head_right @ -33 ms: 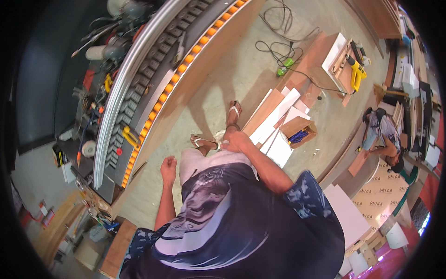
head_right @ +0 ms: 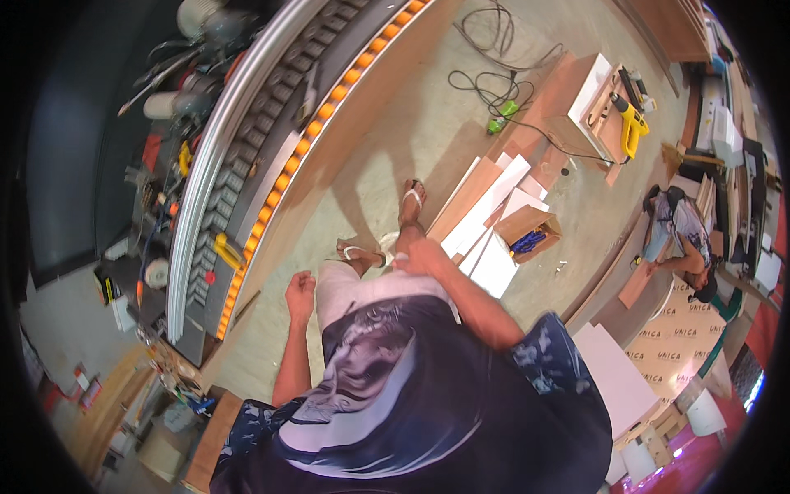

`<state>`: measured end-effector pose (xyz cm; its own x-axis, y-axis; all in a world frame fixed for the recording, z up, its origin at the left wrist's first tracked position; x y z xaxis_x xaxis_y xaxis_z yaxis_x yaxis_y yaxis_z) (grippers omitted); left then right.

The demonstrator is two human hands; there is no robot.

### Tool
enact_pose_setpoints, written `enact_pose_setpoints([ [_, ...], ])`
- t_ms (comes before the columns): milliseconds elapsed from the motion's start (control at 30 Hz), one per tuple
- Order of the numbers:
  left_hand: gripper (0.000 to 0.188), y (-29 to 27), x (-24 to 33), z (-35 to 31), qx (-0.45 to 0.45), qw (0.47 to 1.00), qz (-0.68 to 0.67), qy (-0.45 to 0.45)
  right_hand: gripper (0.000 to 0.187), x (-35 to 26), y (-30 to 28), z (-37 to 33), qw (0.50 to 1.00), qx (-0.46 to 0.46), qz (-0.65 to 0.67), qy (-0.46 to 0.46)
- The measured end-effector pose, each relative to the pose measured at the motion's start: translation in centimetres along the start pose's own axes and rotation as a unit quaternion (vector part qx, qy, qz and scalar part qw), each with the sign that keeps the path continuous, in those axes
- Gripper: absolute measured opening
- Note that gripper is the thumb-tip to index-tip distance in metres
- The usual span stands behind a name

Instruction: The person assembles a braided pneumatic hose by inserting orange plastic connectors into the ends and attaching the hose to a machine's air manifold. The person uses pliers to secure the connections and adjusts the hose routing along the machine.

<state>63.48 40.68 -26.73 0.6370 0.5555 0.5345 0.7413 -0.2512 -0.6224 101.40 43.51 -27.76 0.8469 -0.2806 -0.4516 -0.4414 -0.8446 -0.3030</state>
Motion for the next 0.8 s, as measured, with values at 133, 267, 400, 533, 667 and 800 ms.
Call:
enact_pose_setpoints([
  [133, 0.030, 9.0, 9.4, 11.8, -0.095, 0.987, 0.057, 0.118, 0.063, 6.0, 3.8, -0.6, 0.972, 0.207, 0.069, -0.091],
  [267, 0.034, 23.5, 11.7, 28.6, -0.196, 0.963, 0.143, 0.117, 0.039, 5.8, 5.4, -4.2, 0.937, 0.313, 0.151, -0.028],
  [400, 0.039, 36.9, 8.4, 41.6, -0.179, 0.936, 0.254, 0.165, 0.035, 7.4, 5.4, -4.9, 0.893, 0.386, 0.229, 0.032],
  [533, 0.047, 45.9, 7.8, 48.9, -0.204, 0.876, 0.405, 0.164, 0.039, 9.7, 6.0, -1.5, 0.839, 0.463, 0.280, 0.049],
  [667, 0.053, 50.8, 6.3, 51.7, -0.184, 0.832, 0.496, 0.163, 0.037, 9.9, 8.7, 0.3, 0.821, 0.509, 0.256, 0.045],
  [800, 0.045, 52.8, 6.3, 52.7, -0.181, 0.834, 0.500, 0.145, 0.038, 10.2, 6.5, 1.2, 0.804, 0.560, 0.198, 0.030],
])
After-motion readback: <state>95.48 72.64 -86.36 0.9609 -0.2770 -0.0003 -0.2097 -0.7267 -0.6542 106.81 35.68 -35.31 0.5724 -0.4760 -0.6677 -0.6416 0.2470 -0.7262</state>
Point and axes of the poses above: each hand's wrist, its own z-axis towards the middle knuckle, its own y-axis out of the palm, x = y × z, the point moved 6 cm from there along z, towards the middle knuckle, and after that the axes turned 3 degrees about z, right-handed, at the moved point
